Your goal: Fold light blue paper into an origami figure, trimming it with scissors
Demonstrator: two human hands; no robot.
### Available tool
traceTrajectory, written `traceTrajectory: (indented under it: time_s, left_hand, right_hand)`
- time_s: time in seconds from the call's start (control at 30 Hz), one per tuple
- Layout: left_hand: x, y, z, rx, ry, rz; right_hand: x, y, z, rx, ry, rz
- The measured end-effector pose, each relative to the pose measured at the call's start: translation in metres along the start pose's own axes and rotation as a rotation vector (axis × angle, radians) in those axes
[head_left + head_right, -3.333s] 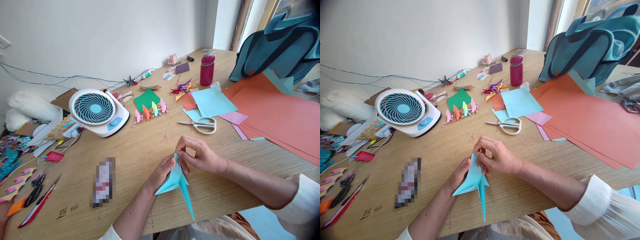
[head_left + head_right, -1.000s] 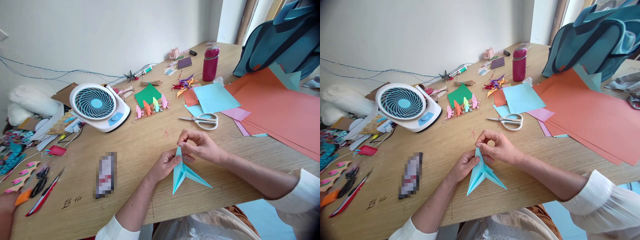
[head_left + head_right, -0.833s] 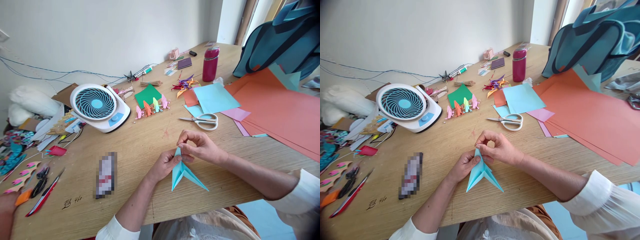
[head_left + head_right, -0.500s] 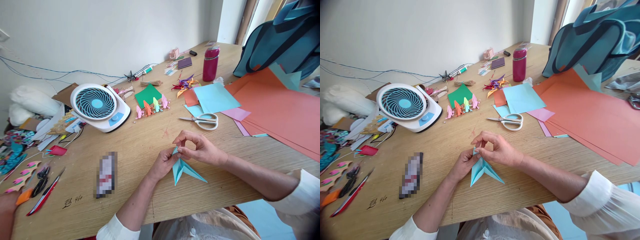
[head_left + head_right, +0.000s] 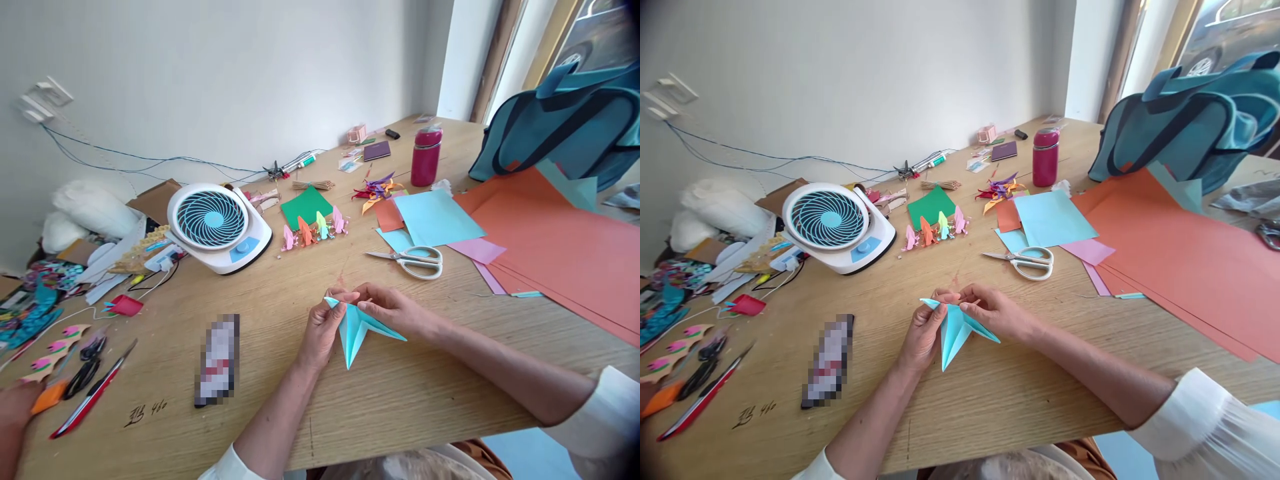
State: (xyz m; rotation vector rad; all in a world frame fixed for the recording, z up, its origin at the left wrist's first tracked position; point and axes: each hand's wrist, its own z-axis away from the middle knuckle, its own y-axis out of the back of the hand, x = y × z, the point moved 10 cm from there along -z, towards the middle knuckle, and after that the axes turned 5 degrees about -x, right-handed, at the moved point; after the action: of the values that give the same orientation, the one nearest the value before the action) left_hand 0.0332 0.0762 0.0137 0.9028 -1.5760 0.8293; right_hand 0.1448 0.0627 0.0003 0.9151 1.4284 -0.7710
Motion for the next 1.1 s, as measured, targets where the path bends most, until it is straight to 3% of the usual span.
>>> traceTrajectory:
  time_s: [0.2,0.43,0.6,0.83,1.1]
  left_hand:
    - [0.005,-0.003,-0.003,-0.023,-0.046,-0.227]
    - [-0.021,-0.012,-0.002,-0.042,0.108,-0.040]
    - [-0.023,-0.019,0.000,-0.062,0.178,0.019]
    - [-0.035,-0.035,0.009,-0.259,0.350,0.198]
    - [-0.045,-0.041,0.015,-0.292,0.430,0.295]
  right_hand:
    - [0.002,-0.011,0.000,-0.107,0.012,-0.160]
    - [-0.003,0.000,0.005,-0.005,-0.026,-0.062]
    - [-0.005,0.011,0.008,0.130,-0.034,-0.049]
    - [-0.011,0.028,0.014,0.279,-0.024,-0.097]
    - [-0.036,0.012,0.014,0.106,0.159,0.035]
